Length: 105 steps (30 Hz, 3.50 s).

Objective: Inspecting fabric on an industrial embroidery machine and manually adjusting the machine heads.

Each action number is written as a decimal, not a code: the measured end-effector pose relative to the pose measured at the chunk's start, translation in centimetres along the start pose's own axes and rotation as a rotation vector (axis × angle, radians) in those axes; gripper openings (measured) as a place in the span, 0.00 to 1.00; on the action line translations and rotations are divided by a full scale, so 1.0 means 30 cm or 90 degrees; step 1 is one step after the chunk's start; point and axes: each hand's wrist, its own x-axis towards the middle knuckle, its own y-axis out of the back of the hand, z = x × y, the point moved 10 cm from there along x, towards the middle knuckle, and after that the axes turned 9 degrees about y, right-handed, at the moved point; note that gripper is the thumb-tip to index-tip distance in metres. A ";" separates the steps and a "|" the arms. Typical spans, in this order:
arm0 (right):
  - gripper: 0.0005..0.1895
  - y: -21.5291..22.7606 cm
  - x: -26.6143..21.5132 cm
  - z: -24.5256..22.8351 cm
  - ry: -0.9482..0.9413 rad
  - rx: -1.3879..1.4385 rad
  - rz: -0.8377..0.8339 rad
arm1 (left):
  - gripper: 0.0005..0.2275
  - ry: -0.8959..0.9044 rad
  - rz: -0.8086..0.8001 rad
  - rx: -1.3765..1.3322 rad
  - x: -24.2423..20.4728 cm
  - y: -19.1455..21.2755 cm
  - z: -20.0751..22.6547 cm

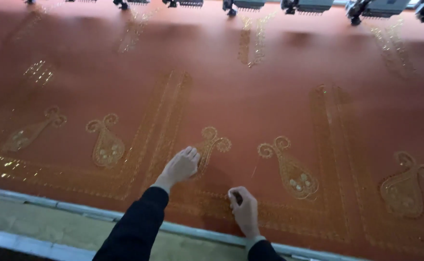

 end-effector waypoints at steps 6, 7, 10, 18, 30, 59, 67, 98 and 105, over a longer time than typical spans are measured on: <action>0.05 0.008 0.016 0.012 -0.017 -0.001 0.039 | 0.02 0.236 -0.173 -0.431 -0.021 0.007 -0.093; 0.03 0.001 0.014 0.027 -0.018 -0.028 0.037 | 0.04 0.296 -0.114 -0.512 -0.037 0.046 -0.123; 0.03 -0.001 -0.004 0.014 -0.033 -0.047 0.039 | 0.04 0.370 -0.057 -0.589 -0.095 0.027 -0.154; 0.04 -0.006 -0.006 0.013 -0.038 -0.055 0.041 | 0.00 0.233 0.018 -0.470 -0.045 0.064 -0.101; 0.04 0.014 0.045 0.012 -0.211 0.035 0.044 | 0.04 0.196 -0.120 -0.300 -0.016 0.009 -0.069; 0.03 0.026 0.091 0.049 -0.179 0.093 0.065 | 0.05 0.392 -0.145 -0.445 -0.080 -0.035 -0.178; 0.04 0.023 0.090 0.037 -0.153 0.081 0.072 | 0.07 0.515 -0.043 -0.853 -0.071 -0.002 -0.179; 0.05 0.021 0.103 -0.005 -0.106 0.024 0.050 | 0.10 0.513 -0.135 -0.203 -0.018 -0.060 -0.119; 0.04 0.011 0.107 0.032 -0.105 0.027 0.044 | 0.12 0.614 -0.309 -0.365 -0.056 -0.113 -0.120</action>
